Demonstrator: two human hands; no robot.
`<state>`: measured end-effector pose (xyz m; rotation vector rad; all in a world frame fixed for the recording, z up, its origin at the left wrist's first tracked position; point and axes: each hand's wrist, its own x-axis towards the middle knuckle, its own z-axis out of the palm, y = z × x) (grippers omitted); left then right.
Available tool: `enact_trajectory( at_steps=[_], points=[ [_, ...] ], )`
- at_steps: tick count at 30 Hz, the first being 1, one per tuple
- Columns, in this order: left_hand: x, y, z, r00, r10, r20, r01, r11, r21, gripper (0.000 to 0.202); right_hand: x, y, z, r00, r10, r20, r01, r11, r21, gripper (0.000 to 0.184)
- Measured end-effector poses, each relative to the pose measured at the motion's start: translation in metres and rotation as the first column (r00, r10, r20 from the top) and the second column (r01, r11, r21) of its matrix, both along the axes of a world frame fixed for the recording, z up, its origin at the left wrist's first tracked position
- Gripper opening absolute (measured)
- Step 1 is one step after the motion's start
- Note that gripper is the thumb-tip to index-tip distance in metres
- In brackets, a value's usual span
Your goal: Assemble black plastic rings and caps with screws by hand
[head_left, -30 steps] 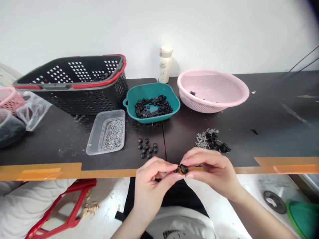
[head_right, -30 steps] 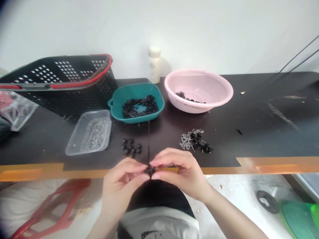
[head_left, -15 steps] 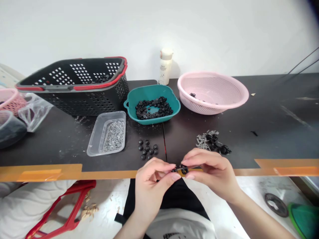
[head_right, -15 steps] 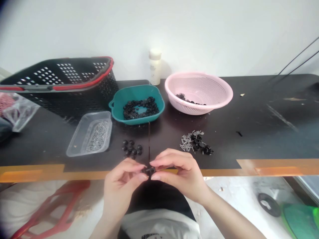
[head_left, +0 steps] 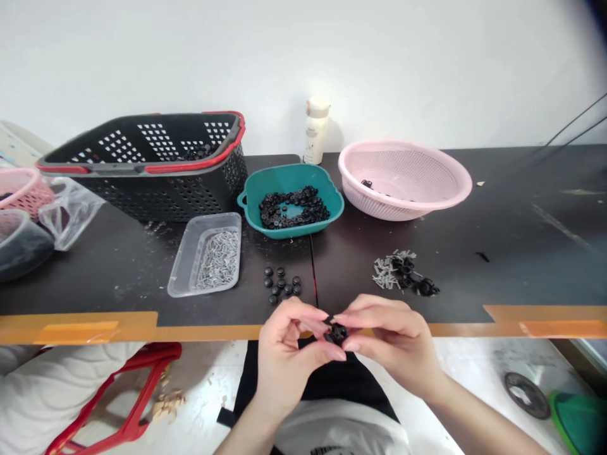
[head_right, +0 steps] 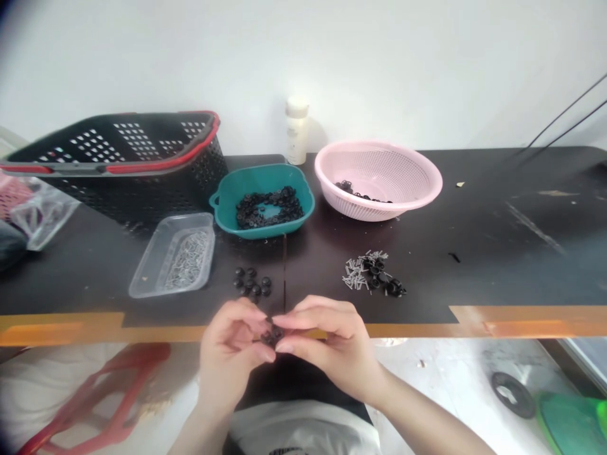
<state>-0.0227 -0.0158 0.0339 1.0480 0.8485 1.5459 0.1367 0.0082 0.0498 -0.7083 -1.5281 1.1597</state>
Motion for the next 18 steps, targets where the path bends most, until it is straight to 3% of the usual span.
enact_trajectory(
  at_steps=[3,8,14,18],
  points=[
    [-0.001,0.001,0.000,1.000,-0.027,0.004,0.027,0.999,0.045,0.033,-0.005,-0.006,-0.002,0.993,0.018,-0.117,-0.034,0.990,-0.135,0.030],
    [-0.001,0.003,0.000,0.998,-0.056,0.030,0.054,0.995,0.079,0.041,-0.008,-0.015,-0.008,0.982,0.073,-0.176,-0.114,0.964,-0.240,0.025],
    [0.005,0.001,-0.002,0.995,-0.096,0.021,0.093,0.991,0.097,0.038,-0.014,-0.019,-0.006,0.894,0.129,-0.429,-0.340,0.818,-0.464,0.020],
    [0.008,-0.001,-0.004,0.999,-0.021,0.026,0.018,0.993,0.115,0.044,-0.019,-0.020,-0.004,0.886,0.106,-0.452,-0.362,0.768,-0.528,0.014]
  ],
)
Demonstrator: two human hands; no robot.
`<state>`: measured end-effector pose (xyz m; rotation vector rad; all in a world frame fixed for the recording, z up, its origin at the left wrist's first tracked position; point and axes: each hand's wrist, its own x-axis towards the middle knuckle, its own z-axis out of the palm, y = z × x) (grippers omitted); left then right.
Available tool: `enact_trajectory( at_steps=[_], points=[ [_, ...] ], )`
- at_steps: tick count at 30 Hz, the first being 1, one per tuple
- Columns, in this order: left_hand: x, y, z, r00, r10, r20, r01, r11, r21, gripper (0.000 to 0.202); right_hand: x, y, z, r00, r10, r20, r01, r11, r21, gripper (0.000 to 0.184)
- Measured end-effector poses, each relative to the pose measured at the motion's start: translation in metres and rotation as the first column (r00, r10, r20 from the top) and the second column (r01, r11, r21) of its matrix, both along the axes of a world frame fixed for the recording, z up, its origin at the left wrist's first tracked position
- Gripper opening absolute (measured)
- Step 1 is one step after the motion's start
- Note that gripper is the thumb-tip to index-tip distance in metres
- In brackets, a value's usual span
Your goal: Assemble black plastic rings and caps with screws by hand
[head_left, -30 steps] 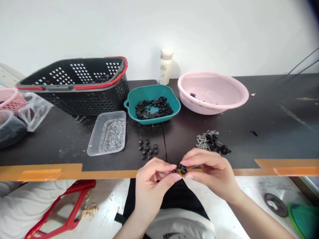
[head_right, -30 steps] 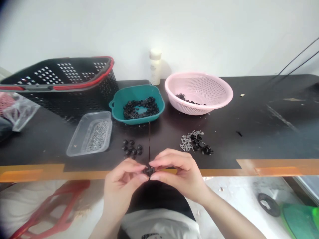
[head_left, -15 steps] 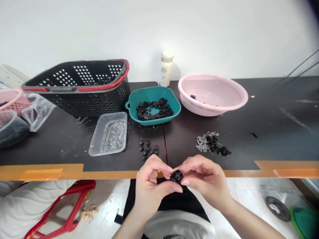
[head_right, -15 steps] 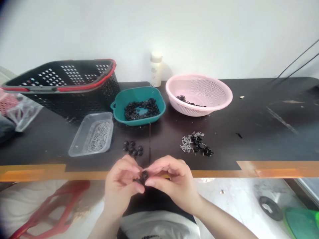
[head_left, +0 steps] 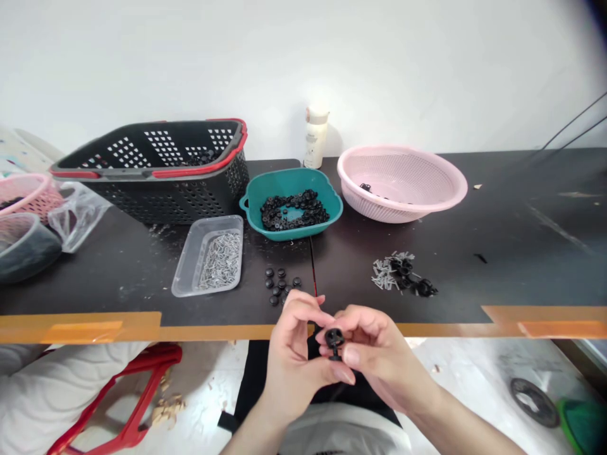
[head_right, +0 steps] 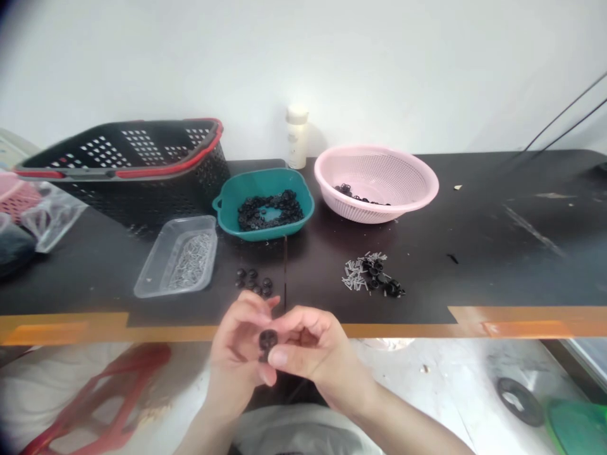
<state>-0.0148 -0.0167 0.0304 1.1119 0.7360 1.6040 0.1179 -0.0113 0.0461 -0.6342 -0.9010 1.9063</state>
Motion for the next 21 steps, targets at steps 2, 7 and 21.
enact_trajectory(
  at_steps=[2,7,21],
  points=[
    [0.000,-0.001,0.001,0.997,0.063,-0.050,-0.061,0.998,0.034,0.048,-0.001,-0.002,-0.001,0.998,-0.050,0.036,0.050,0.999,-0.001,0.013],
    [0.001,-0.002,0.004,0.964,0.176,-0.199,-0.143,0.976,0.167,0.036,-0.001,-0.006,-0.005,0.989,-0.123,0.078,0.119,0.991,0.054,0.010],
    [-0.017,0.006,0.005,0.933,0.126,-0.338,-0.039,0.967,0.252,0.039,-0.003,-0.007,-0.001,0.992,-0.085,0.092,0.074,0.990,0.121,0.024]
  ],
)
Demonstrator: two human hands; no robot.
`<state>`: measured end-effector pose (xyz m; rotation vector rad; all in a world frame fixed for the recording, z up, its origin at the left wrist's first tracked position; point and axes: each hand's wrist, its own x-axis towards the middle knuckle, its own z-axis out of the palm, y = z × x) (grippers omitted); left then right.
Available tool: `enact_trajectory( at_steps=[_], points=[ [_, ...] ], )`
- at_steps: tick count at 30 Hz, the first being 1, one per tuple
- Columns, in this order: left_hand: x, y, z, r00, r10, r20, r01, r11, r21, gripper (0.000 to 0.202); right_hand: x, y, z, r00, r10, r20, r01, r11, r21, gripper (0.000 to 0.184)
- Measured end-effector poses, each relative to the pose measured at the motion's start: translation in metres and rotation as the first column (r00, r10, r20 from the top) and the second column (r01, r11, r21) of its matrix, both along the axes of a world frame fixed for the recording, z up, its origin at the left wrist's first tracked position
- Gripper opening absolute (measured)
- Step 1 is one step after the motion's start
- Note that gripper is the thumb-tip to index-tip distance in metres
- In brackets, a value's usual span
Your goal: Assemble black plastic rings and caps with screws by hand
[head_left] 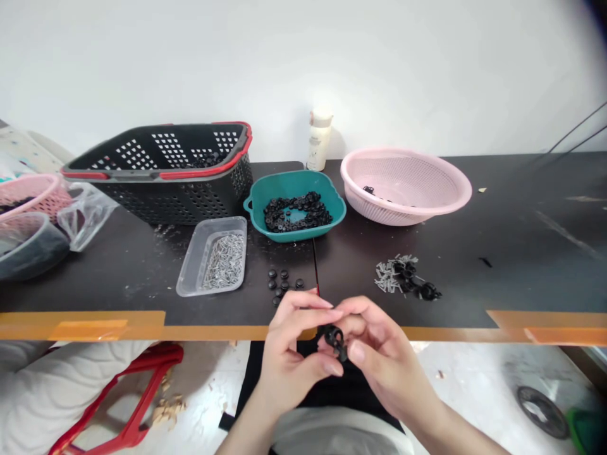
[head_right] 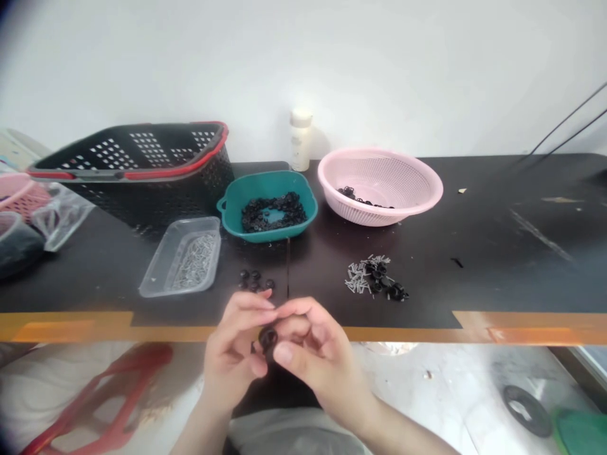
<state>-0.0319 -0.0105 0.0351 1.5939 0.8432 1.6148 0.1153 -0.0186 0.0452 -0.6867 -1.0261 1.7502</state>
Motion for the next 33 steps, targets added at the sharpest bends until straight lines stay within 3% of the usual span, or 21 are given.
enact_trajectory(
  at_steps=[4,7,10,12,14,17,19,21,23,26,29,33],
  points=[
    [-0.006,0.004,0.002,0.996,-0.031,-0.084,0.035,0.998,0.047,0.023,0.004,0.002,-0.001,0.980,-0.166,0.109,0.153,0.981,0.122,0.021],
    [-0.004,0.003,0.003,0.996,0.031,-0.088,-0.024,0.997,0.079,0.025,0.008,0.005,0.003,0.911,-0.354,0.210,0.251,0.882,0.399,0.013],
    [-0.002,0.002,0.006,0.985,0.114,-0.131,-0.095,0.985,0.142,0.024,0.012,0.005,0.010,0.834,-0.464,0.298,0.204,0.762,0.615,0.016],
    [-0.003,0.000,0.009,0.970,0.169,-0.173,-0.137,0.973,0.185,0.022,0.015,0.001,0.013,0.798,-0.488,0.354,0.174,0.748,0.641,0.023],
    [-0.005,0.000,0.012,0.954,0.205,-0.216,-0.157,0.962,0.223,0.019,0.016,-0.005,0.015,0.790,-0.475,0.387,0.168,0.776,0.608,0.028],
    [-0.007,-0.002,0.015,0.938,0.231,-0.259,-0.161,0.951,0.263,0.017,0.015,-0.010,0.013,0.837,-0.394,0.379,0.201,0.866,0.458,0.027],
    [-0.007,-0.002,0.015,0.934,0.245,-0.260,-0.169,0.944,0.283,0.017,0.015,-0.007,0.010,0.910,-0.270,0.315,0.188,0.945,0.268,0.020],
    [-0.008,-0.003,0.015,0.938,0.244,-0.245,-0.167,0.941,0.295,0.019,0.015,0.001,0.008,0.976,-0.086,0.201,0.082,0.996,0.030,0.016],
    [-0.008,-0.003,0.015,0.945,0.219,-0.243,-0.142,0.944,0.297,0.021,0.018,0.010,0.007,0.990,0.103,0.094,-0.088,0.984,-0.154,0.021],
    [-0.010,-0.003,0.017,0.946,0.176,-0.271,-0.095,0.953,0.287,0.022,0.023,0.021,0.008,0.947,0.314,0.064,-0.293,0.930,-0.223,0.026],
    [-0.011,-0.003,0.018,0.941,0.173,-0.289,-0.091,0.957,0.274,0.017,0.025,0.027,0.010,0.917,0.381,0.116,-0.357,0.915,-0.186,0.022],
    [-0.011,-0.001,0.017,0.946,0.149,-0.288,-0.073,0.963,0.258,0.019,0.025,0.028,0.009,0.922,0.371,0.115,-0.354,0.924,-0.143,0.018]
  ],
)
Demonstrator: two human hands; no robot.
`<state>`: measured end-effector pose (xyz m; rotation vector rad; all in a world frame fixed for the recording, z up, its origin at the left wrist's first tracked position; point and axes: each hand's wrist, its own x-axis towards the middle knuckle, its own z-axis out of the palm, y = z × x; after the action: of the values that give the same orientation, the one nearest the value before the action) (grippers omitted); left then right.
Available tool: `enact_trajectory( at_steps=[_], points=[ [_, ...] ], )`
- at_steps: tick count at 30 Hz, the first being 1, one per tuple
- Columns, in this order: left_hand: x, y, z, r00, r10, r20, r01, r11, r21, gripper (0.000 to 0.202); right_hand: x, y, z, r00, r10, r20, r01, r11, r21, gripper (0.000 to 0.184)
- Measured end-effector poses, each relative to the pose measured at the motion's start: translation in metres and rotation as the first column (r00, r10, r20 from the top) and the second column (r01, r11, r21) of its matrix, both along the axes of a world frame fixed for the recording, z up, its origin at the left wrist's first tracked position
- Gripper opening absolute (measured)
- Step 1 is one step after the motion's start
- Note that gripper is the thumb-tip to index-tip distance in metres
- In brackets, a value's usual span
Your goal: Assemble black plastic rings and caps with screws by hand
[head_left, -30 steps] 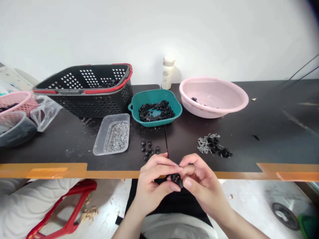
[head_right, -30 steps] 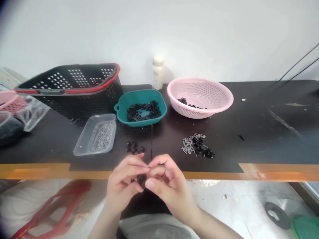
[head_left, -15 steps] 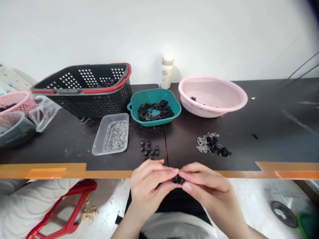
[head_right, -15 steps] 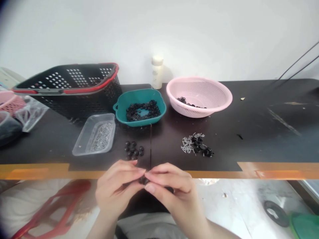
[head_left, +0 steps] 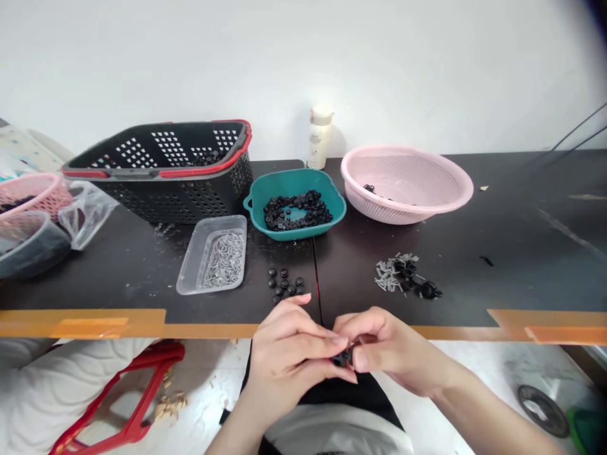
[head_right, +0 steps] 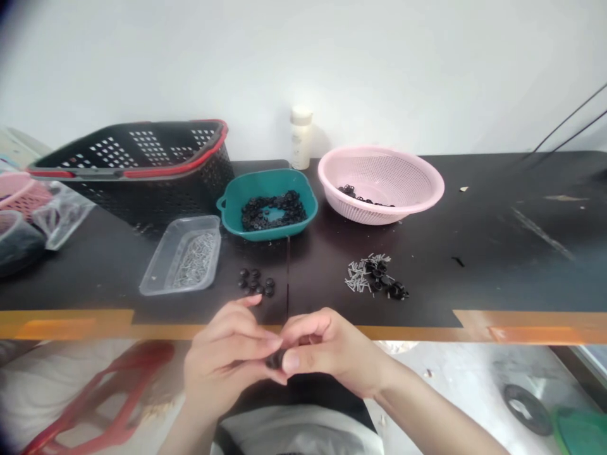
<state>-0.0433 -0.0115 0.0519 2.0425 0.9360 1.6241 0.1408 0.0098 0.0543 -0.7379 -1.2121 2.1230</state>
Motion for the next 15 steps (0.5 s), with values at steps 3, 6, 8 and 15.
enact_trajectory(
  at_steps=[3,6,8,15],
  points=[
    [-0.001,0.000,-0.002,0.999,-0.050,0.005,0.050,0.998,-0.024,0.020,-0.001,0.000,-0.005,0.999,0.028,-0.019,-0.028,1.000,0.007,0.017],
    [-0.003,-0.001,-0.003,0.996,-0.084,0.016,0.085,0.994,-0.068,0.015,-0.002,0.000,-0.012,0.994,0.045,-0.101,-0.046,0.999,-0.015,0.016],
    [-0.003,-0.001,-0.004,0.995,-0.096,0.018,0.098,0.990,-0.100,0.013,-0.003,-0.001,-0.017,0.988,0.028,-0.150,-0.034,0.999,-0.038,0.017],
    [-0.002,0.000,-0.009,0.987,-0.144,0.078,0.151,0.984,-0.090,0.020,-0.012,-0.011,-0.026,0.967,-0.035,-0.252,-0.009,0.985,-0.172,0.016]
  ],
)
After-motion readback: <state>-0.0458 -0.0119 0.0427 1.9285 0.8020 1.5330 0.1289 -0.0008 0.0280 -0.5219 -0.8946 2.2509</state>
